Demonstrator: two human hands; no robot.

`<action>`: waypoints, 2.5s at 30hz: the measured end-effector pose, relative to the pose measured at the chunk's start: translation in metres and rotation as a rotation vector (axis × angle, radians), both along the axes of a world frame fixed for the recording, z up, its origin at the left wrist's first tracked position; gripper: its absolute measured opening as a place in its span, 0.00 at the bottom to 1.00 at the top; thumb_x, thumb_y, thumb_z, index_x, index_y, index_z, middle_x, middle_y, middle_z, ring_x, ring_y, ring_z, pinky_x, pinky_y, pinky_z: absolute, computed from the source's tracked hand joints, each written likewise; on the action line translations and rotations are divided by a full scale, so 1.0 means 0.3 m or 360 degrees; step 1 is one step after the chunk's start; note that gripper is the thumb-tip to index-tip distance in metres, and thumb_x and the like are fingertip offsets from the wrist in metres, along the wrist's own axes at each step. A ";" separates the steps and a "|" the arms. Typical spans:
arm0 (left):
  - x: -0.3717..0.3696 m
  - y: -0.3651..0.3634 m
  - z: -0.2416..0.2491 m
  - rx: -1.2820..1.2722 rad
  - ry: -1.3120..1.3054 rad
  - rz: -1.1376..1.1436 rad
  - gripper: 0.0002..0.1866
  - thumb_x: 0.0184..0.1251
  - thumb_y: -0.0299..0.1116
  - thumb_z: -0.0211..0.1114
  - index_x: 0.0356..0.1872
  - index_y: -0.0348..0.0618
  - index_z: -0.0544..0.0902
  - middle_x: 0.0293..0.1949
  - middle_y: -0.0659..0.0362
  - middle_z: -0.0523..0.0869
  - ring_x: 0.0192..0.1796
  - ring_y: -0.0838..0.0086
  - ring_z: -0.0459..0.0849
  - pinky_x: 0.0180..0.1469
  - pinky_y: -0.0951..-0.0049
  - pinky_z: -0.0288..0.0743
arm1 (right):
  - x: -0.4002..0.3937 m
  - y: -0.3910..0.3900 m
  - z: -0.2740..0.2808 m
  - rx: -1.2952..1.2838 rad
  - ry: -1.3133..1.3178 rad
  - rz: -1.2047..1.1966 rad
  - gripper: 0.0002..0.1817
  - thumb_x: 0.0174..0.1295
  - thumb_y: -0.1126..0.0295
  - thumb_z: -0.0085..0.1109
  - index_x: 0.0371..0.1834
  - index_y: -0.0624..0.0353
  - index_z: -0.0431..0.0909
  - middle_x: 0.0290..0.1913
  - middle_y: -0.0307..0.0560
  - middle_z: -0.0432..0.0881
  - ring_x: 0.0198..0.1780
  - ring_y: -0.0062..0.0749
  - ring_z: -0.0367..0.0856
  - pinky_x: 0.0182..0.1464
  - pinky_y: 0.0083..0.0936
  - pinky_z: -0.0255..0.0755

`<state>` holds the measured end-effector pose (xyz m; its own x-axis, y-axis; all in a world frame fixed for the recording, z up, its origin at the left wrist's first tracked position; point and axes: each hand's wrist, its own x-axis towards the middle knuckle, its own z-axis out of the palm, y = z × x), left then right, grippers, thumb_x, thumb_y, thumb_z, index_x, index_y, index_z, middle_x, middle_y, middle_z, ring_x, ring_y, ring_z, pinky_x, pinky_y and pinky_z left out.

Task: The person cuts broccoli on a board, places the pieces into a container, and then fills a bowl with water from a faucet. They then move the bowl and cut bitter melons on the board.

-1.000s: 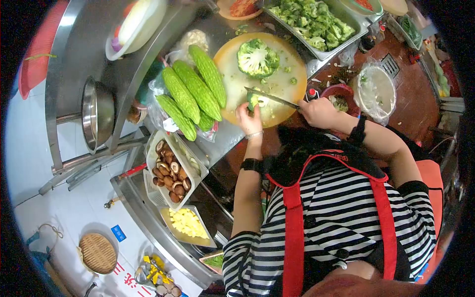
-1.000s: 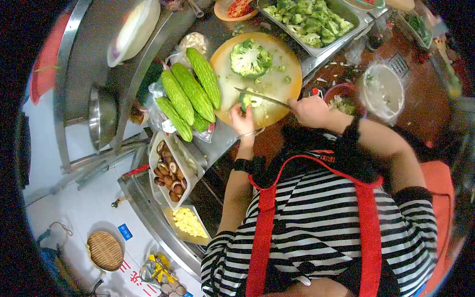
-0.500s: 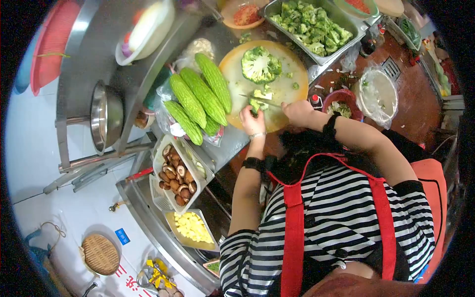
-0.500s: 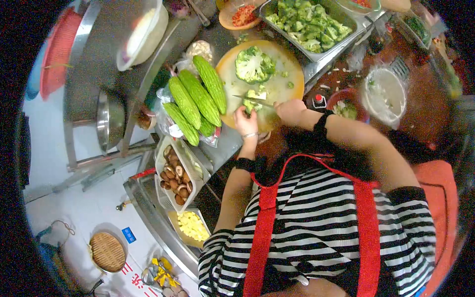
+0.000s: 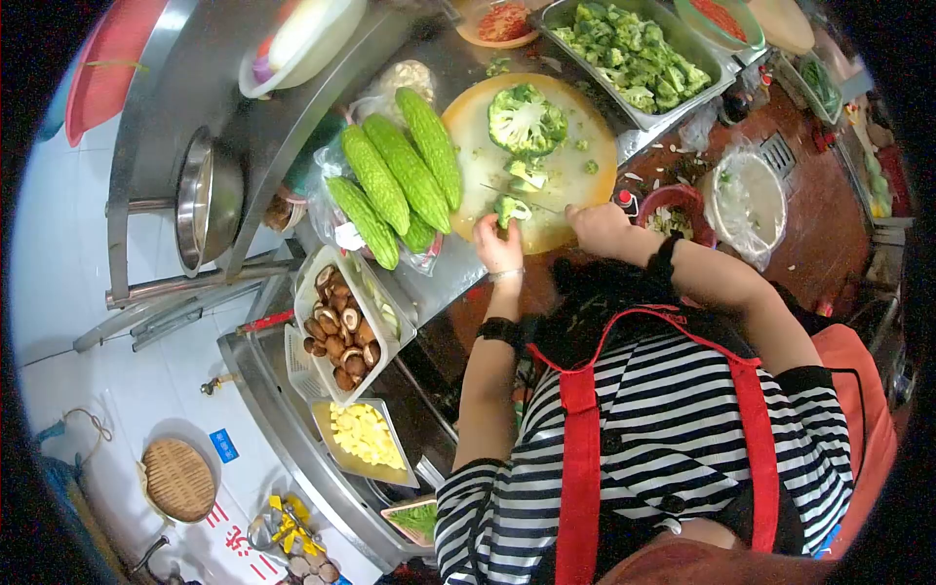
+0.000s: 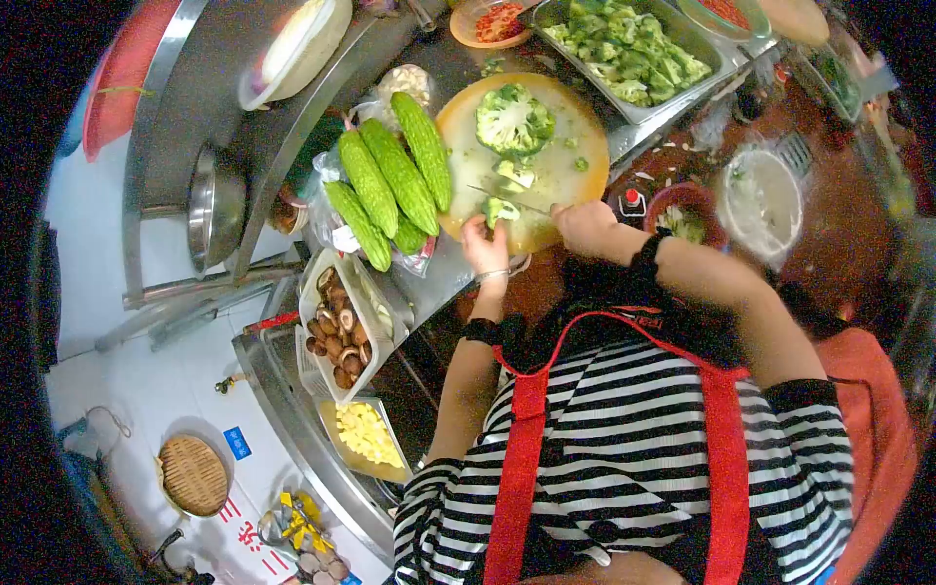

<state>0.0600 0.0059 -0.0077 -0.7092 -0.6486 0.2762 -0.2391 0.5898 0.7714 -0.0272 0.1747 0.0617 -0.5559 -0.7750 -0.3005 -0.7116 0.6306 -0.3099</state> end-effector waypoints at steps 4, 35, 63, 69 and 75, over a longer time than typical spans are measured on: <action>0.002 -0.009 0.002 0.0027 0.0144 -0.0050 0.16 0.47 0.26 0.65 0.37 0.38 0.71 0.36 0.52 0.73 0.38 0.63 0.74 0.41 0.69 0.69 | -0.036 0.017 0.049 0.0034 -0.0059 0.0000 0.11 0.51 0.71 0.46 0.37 0.61 0.68 0.25 0.52 0.79 0.28 0.45 0.80 0.28 0.38 0.73; 0.010 -0.087 0.004 -0.0376 -0.0084 -0.0131 0.21 0.43 0.30 0.64 0.43 0.42 0.73 0.33 0.51 0.78 0.36 0.59 0.77 0.42 0.65 0.70 | -0.070 0.274 0.036 -0.0225 0.0015 -0.0238 0.14 0.54 0.62 0.48 0.40 0.59 0.67 0.21 0.57 0.76 0.25 0.49 0.77 0.27 0.45 0.70; -0.041 -0.052 0.078 -0.0399 -0.0085 -0.0242 0.32 0.41 0.38 0.70 0.49 0.38 0.68 0.48 0.45 0.70 0.52 0.52 0.69 0.53 0.57 0.63 | -0.027 0.175 0.051 -0.0034 -0.0147 -0.0162 0.15 0.54 0.63 0.47 0.39 0.62 0.70 0.22 0.55 0.78 0.25 0.49 0.78 0.27 0.42 0.71; -0.221 -0.071 0.034 -0.0653 -0.0285 -0.0736 0.36 0.36 0.39 0.73 0.50 0.39 0.67 0.55 0.44 0.66 0.57 0.50 0.64 0.58 0.57 0.59 | -0.037 0.263 -0.017 -0.0082 -0.0046 -0.0478 0.15 0.55 0.62 0.47 0.40 0.60 0.69 0.23 0.56 0.78 0.27 0.51 0.78 0.28 0.45 0.70; -0.147 -0.074 -0.030 -0.0261 0.0119 -0.0698 0.29 0.37 0.35 0.72 0.43 0.39 0.69 0.51 0.45 0.71 0.54 0.52 0.69 0.55 0.59 0.63 | -0.002 0.247 -0.118 -0.0514 -0.0310 -0.0454 0.17 0.56 0.63 0.50 0.42 0.65 0.68 0.25 0.59 0.77 0.26 0.50 0.77 0.30 0.40 0.70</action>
